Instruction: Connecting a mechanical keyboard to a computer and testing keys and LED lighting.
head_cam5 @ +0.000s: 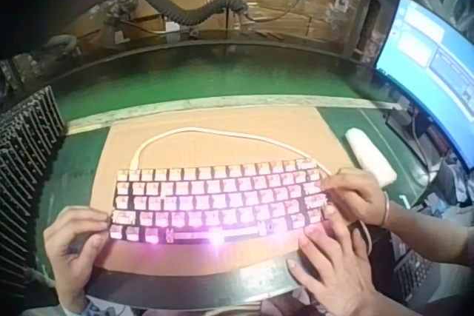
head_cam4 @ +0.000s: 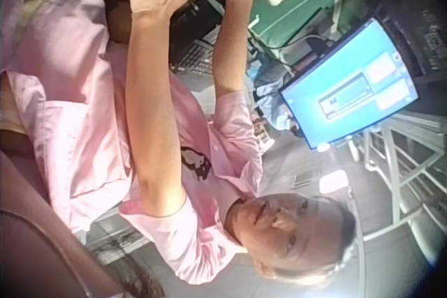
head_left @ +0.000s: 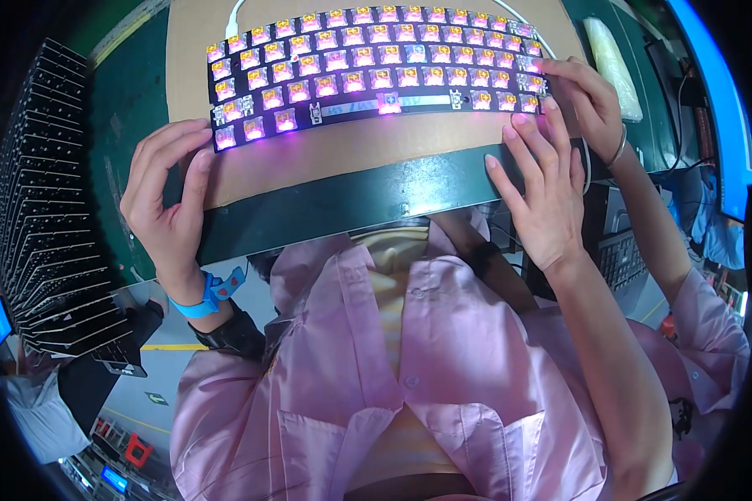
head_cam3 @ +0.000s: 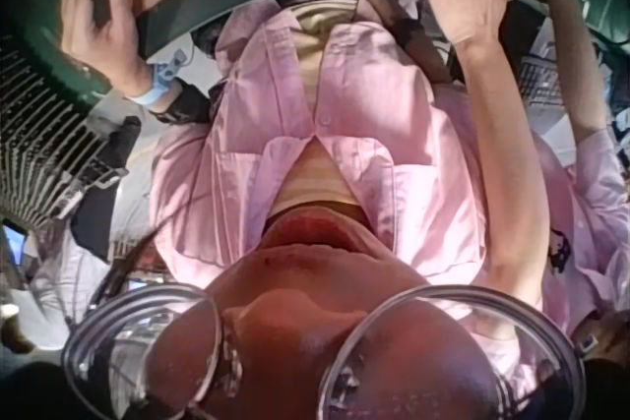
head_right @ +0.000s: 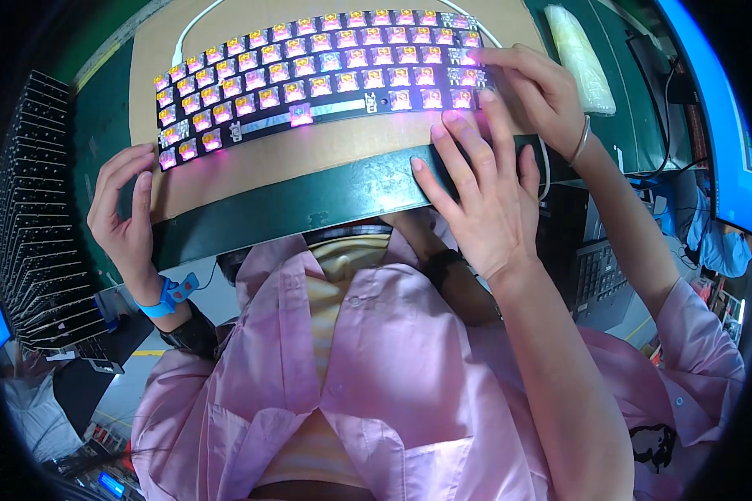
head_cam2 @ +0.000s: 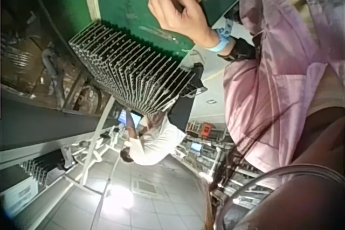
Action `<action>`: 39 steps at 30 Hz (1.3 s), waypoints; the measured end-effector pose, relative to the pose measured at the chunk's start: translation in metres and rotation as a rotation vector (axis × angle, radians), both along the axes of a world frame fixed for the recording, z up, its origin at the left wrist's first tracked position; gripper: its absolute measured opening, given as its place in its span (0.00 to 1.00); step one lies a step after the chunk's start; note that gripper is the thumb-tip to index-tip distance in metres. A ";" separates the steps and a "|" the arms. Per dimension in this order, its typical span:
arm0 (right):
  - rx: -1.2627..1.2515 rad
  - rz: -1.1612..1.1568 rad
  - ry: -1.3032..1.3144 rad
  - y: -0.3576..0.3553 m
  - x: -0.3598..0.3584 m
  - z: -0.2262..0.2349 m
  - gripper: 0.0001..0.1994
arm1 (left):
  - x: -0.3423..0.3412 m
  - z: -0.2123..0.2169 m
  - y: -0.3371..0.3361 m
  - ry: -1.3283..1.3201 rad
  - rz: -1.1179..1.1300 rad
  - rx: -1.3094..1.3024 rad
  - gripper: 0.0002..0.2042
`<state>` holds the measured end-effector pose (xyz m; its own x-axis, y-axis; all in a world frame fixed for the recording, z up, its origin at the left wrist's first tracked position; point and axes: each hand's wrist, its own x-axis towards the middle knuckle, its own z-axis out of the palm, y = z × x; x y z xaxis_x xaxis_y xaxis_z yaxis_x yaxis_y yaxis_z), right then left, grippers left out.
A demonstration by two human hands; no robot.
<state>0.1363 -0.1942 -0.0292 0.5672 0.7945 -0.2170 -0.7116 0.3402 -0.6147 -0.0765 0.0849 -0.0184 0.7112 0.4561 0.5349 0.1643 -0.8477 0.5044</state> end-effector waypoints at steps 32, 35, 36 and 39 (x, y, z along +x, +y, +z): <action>0.203 -0.028 0.250 0.002 -0.001 -0.005 0.27 | -0.003 -0.002 0.003 -0.010 -0.007 0.011 0.07; 0.200 -0.017 0.230 0.002 -0.001 -0.004 0.27 | -0.002 -0.002 0.002 -0.010 -0.006 0.008 0.06; 0.199 -0.015 0.226 0.002 -0.001 -0.004 0.27 | -0.002 -0.002 0.002 -0.010 -0.006 0.008 0.06; 0.194 -0.007 0.209 0.002 0.000 -0.004 0.26 | -0.002 -0.002 0.002 -0.005 -0.006 0.008 0.06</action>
